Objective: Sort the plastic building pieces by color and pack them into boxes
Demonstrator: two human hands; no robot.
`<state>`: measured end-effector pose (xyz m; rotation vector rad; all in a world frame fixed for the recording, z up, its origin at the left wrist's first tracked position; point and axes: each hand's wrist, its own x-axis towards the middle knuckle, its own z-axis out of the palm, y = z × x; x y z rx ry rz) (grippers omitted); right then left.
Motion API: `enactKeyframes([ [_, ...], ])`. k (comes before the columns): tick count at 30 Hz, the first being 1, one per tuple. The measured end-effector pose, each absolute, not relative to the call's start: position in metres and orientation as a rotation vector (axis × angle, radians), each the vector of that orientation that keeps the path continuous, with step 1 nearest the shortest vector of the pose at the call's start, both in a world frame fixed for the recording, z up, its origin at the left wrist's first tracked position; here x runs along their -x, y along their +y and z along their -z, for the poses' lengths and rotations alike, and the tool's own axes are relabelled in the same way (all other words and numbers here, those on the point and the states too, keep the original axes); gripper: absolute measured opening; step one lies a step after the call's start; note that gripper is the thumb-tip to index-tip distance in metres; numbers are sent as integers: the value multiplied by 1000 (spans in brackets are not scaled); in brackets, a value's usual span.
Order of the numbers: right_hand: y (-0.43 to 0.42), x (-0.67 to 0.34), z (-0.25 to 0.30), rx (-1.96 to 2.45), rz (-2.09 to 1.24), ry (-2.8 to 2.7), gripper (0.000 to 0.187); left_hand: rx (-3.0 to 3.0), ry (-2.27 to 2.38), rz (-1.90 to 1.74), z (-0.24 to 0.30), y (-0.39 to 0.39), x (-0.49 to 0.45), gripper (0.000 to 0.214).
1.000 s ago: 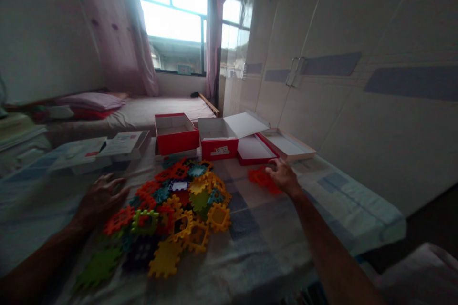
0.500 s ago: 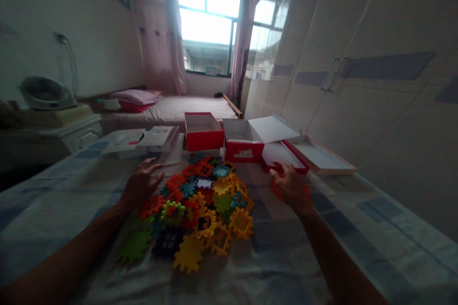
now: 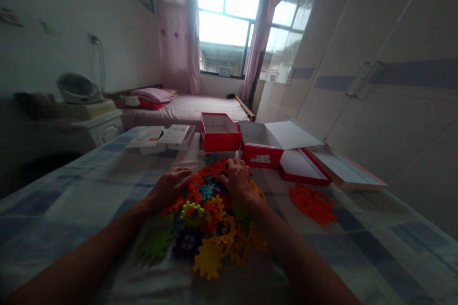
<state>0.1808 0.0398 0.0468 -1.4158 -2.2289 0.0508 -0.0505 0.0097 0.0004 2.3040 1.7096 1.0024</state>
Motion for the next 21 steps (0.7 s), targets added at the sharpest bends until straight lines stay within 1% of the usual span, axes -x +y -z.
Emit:
enactKeyframes([
  [3,40,-194,-55,1379,-195,-2151,14,-2286,1715,-1028,-1,10,49,31],
  [7,66,-197,-76,1424,-308,-2114,27,-2285,1726,-1051,-1,10,48,28],
  [9,82,-189,-79,1449,-352,-2133,29,-2298,1732,-1050,-2,9,48,26],
  [13,103,-162,-69,1535,-411,-2172,19,-2330,1746,-1038,-2,8,49,26],
  [18,100,-145,-55,1520,-418,-2168,8,-2334,1767,-1028,-1,9,50,26],
  [19,97,-145,-54,1486,-423,-2164,7,-2334,1767,-1027,-1,10,50,25],
  [21,93,-149,-56,1410,-453,-2147,11,-2331,1767,-1031,0,10,51,24],
])
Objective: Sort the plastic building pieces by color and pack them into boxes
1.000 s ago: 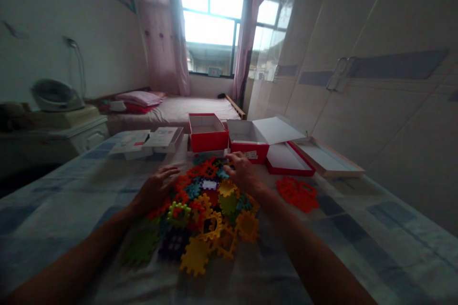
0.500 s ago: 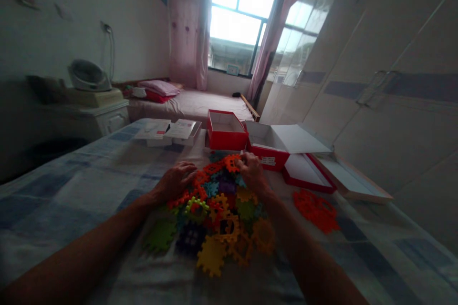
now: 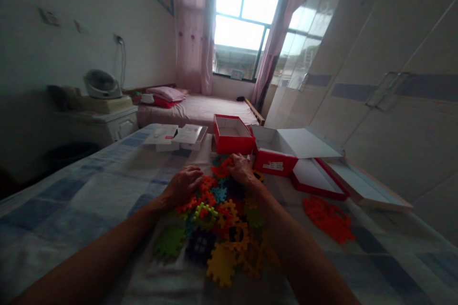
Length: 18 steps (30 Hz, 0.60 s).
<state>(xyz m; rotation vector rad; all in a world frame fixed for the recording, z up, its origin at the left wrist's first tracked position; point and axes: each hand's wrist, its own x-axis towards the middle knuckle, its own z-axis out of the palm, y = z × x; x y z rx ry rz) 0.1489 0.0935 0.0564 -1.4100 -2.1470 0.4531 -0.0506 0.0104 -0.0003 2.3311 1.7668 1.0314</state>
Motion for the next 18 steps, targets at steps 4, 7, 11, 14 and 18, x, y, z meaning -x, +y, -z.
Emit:
enactKeyframes([
  [4,91,-163,-66,1304,-607,-2052,24,-2321,1771,-1056,2,12,51,24],
  [7,90,-172,-77,1239,-766,-1963,32,-2322,1765,-1067,2,12,50,23],
  [11,83,-168,-84,1168,-998,-1947,38,-2314,1773,-1068,3,12,49,23],
  [14,81,-153,-76,1192,-1123,-2004,30,-2308,1776,-1066,3,12,49,24],
  [18,88,-135,-61,1286,-1139,-2073,13,-2301,1763,-1063,3,12,50,26],
])
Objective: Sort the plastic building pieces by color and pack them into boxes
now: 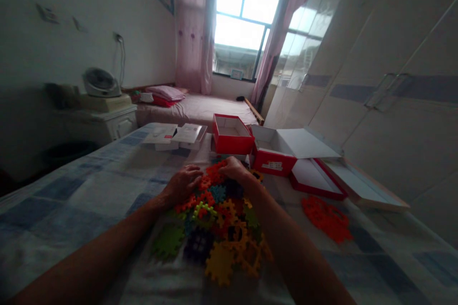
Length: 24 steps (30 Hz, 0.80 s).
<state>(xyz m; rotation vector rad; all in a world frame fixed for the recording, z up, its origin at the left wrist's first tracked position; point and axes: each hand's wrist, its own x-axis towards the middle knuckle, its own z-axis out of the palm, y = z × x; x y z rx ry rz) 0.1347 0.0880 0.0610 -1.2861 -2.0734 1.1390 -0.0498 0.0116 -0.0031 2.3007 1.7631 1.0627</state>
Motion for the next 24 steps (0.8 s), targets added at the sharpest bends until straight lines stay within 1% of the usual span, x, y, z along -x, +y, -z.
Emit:
enactKeyframes([
  [3,93,-128,-57,1330,-1119,-2119,10,-2303,1724,-1058,2,11,49,27],
  [7,96,-124,-60,1351,-1108,-2186,11,-2313,1621,-1042,1,12,47,27],
  [11,96,-122,-61,1337,-1124,-2234,12,-2272,1567,-1057,4,14,47,32],
  [14,96,-123,-59,1300,-1171,-2225,16,-2234,1550,-1080,7,17,49,38],
  [17,96,-125,-58,1242,-1209,-2178,26,-2182,1485,-1128,5,19,50,42],
  [20,94,-128,-60,1161,-1221,-2104,35,-2063,1331,-1254,0,19,50,38],
  [24,85,-135,-70,1078,-1220,-1965,35,-1989,1294,-1325,-4,16,50,33],
])
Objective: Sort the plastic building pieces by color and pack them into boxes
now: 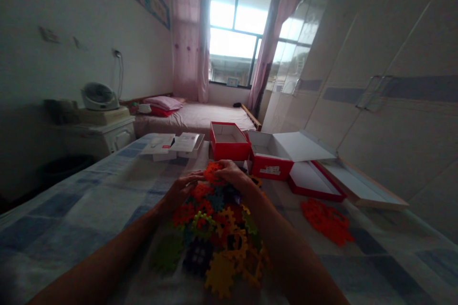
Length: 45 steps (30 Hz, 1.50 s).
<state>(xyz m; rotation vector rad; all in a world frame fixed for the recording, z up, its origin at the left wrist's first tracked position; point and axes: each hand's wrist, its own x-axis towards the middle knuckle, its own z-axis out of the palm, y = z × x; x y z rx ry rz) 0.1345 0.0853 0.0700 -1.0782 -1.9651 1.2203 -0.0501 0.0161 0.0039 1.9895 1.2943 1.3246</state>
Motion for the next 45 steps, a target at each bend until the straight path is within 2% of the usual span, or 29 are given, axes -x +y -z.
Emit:
enactKeyframes([
  [8,64,-236,-92,1076,-1266,-1656,44,-1963,1426,-1264,3,17,57,34],
  [15,50,-357,-65,1565,-920,-1566,38,-2016,1526,-1171,7,22,62,39],
  [22,46,-385,-61,1834,-437,-1612,27,-2037,1596,-1146,7,22,63,40],
  [26,42,-361,-75,1847,-210,-1658,33,-2059,1618,-1150,6,21,61,38],
  [31,42,-281,-90,1439,-380,-2088,26,-2080,1593,-1169,3,18,57,36],
  [35,59,-202,-94,1335,-335,-2318,28,-2078,1617,-1181,3,18,56,34],
  [40,96,-130,-79,1451,-337,-2443,32,-2071,1638,-1176,1,17,56,32],
  [45,116,-104,-56,1685,-336,-2431,32,-2033,1658,-1190,-2,14,52,30],
])
